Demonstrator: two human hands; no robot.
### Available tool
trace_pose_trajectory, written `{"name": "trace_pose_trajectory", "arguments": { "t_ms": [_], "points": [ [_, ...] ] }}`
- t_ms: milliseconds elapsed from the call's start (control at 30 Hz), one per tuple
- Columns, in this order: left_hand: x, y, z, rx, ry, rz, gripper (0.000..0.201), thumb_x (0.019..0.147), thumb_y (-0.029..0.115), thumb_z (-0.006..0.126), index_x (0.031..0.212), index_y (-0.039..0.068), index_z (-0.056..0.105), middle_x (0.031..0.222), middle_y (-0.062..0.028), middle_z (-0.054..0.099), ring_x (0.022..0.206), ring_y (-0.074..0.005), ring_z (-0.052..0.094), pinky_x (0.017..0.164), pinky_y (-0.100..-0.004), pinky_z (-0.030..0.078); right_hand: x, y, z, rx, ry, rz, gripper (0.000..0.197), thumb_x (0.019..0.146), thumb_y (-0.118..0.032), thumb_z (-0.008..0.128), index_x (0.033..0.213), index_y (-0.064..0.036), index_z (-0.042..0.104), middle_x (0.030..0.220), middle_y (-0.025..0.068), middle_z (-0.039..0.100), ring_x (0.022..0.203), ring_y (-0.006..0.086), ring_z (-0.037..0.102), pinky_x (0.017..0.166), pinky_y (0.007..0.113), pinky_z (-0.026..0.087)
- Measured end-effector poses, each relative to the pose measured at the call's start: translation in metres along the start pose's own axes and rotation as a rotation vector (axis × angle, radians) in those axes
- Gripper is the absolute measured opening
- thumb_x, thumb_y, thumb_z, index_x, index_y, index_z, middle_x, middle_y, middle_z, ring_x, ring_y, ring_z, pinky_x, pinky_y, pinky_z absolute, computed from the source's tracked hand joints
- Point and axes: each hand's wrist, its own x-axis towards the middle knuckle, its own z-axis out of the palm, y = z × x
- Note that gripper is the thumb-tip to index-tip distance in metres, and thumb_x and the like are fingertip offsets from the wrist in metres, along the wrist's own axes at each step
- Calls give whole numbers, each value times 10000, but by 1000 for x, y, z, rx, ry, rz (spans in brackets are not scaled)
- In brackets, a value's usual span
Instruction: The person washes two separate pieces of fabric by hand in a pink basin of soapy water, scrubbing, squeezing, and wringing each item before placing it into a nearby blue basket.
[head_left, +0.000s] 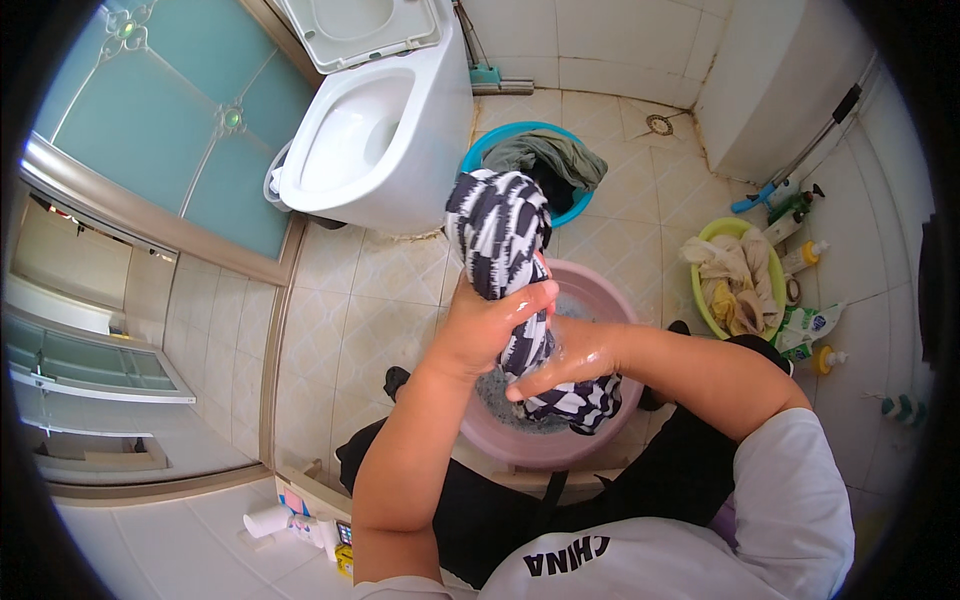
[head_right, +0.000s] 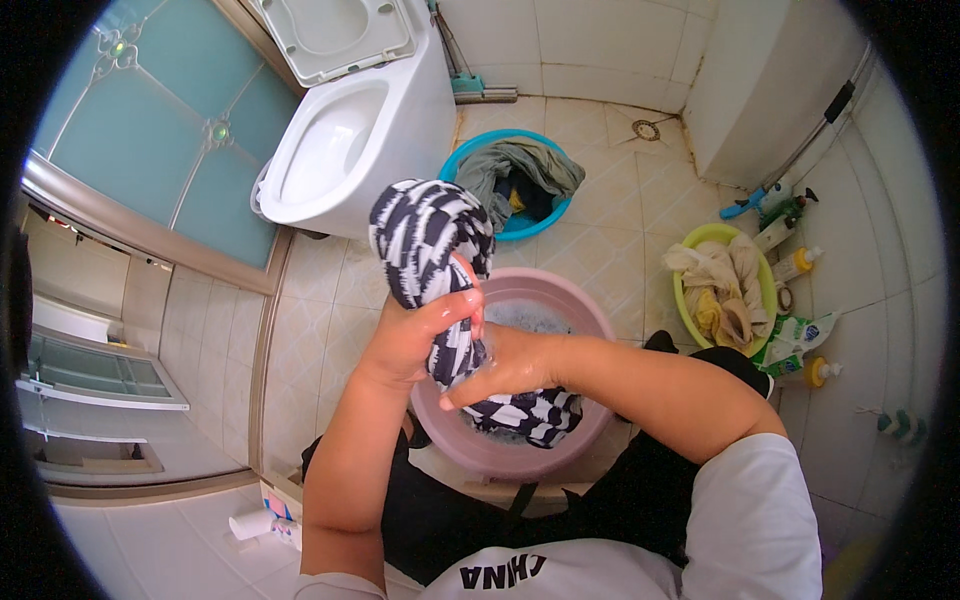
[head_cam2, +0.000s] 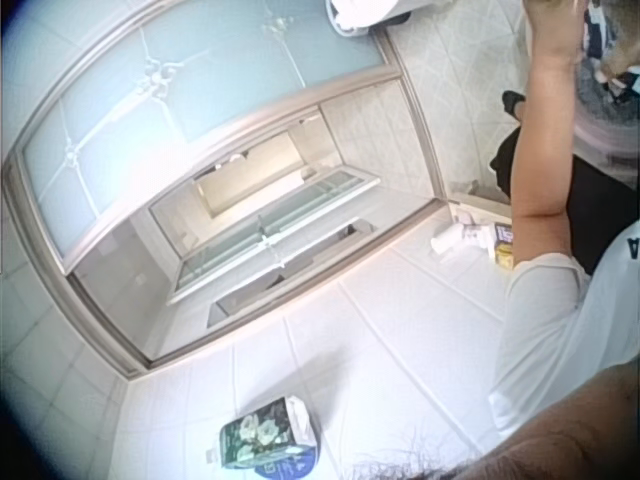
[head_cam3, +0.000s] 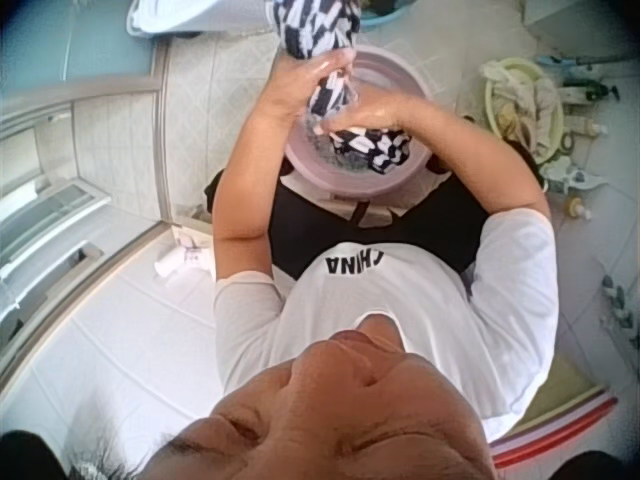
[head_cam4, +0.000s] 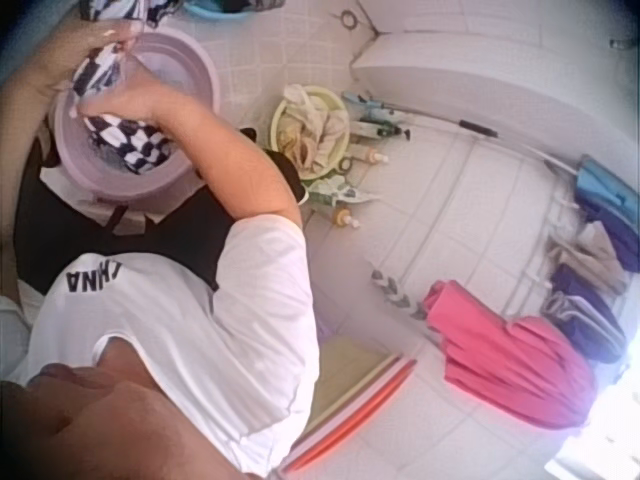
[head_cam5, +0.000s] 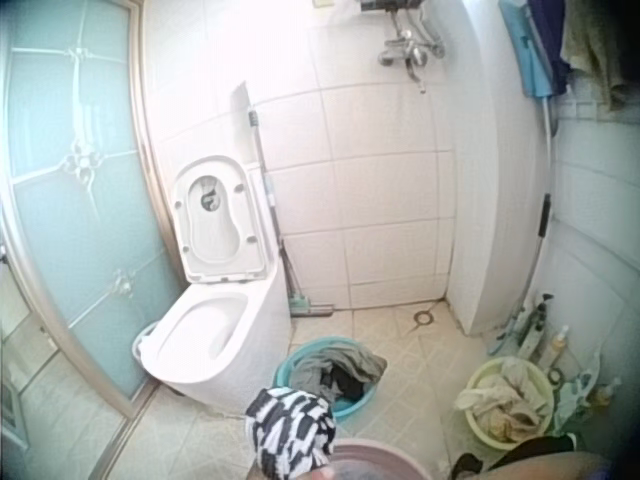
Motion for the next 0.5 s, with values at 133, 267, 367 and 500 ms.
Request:
{"name": "trace_pose_trajectory", "arguments": {
  "t_ms": [133,267,367,500],
  "points": [
    [5,-5,3,366,205,-32,151,718,89,632,832,-1,589,746,-53,608,681,-115,571,598,-259,453,17,29,6,-69,169,-85,461,701,-221,691,1081,-32,512,977,69,573,927,171,529,827,302,415],
    [8,-18,7,583,223,306,236,715,95,654,907,-31,603,845,-108,646,757,-186,611,690,-291,467,21,32,17,-61,259,-211,422,705,-195,677,1056,-36,505,1043,108,545,969,211,513,833,336,412],
    [9,-21,16,692,269,313,253,695,91,648,916,-22,602,868,-124,650,801,-201,622,712,-302,465,35,54,20,-170,447,-380,435,686,-215,686,1043,-29,523,1034,119,565,991,242,525,847,346,413],
    [5,-18,28,778,300,322,320,676,97,647,968,-18,579,869,-133,648,841,-205,624,737,-302,461,29,43,20,-369,586,-457,419,716,-253,661,1048,-25,545,1035,133,585,1022,273,535,863,351,414]
  ]
}}
